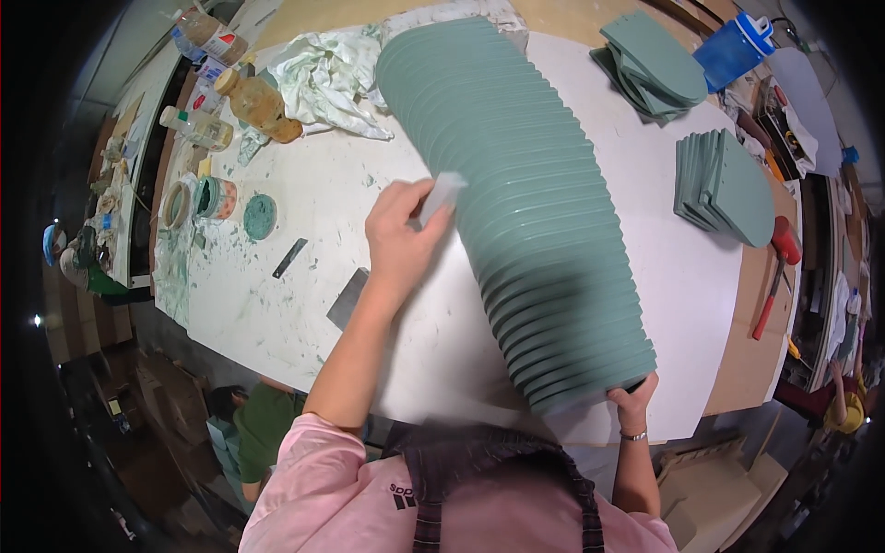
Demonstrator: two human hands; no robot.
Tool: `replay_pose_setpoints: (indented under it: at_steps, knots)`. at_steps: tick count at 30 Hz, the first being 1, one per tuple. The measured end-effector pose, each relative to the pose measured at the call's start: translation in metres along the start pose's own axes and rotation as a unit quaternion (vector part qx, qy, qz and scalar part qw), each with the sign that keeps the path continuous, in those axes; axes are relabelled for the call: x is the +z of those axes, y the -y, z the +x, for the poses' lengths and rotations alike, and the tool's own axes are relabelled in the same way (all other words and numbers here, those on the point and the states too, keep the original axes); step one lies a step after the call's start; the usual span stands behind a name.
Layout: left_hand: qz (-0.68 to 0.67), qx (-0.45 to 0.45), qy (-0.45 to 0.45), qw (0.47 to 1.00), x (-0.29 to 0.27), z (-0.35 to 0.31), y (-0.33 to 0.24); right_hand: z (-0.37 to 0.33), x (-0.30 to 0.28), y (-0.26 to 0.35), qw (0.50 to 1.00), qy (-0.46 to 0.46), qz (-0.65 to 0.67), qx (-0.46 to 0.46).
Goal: The person rubs a sanding block against the curved edges of several stacked green foam pieces and wipes the foam dust off with a white cloth.
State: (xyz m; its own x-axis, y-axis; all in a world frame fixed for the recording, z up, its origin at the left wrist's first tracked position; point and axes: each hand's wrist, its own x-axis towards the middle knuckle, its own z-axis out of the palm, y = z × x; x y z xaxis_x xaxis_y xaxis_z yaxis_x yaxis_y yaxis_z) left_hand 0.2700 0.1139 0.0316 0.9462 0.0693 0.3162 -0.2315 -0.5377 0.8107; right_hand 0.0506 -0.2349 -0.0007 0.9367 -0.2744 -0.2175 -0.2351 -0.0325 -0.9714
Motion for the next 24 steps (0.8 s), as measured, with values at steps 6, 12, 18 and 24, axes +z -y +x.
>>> replay_pose_setpoints:
  at_steps: [6, 12, 18, 24]
  knots:
    - [0.041, 0.049, -0.004, 0.998, -0.011, 0.003, 0.007, 0.000, 0.000, -0.001, 1.000, -0.008, -0.001, -0.003]
    - [0.062, 0.156, 0.018, 0.986, 0.011, 0.054, -0.022, 0.002, 0.003, 0.004, 0.999, 0.021, 0.012, 0.033]
    - [0.160, 0.224, 0.091, 0.957, -0.004, 0.067, -0.044, -0.002, -0.012, -0.013, 0.999, 0.020, -0.031, 0.028]
    - [0.193, 0.247, 0.144, 0.939, 0.017, 0.090, -0.062, 0.000, -0.019, -0.019, 0.996, 0.047, -0.079, 0.006]
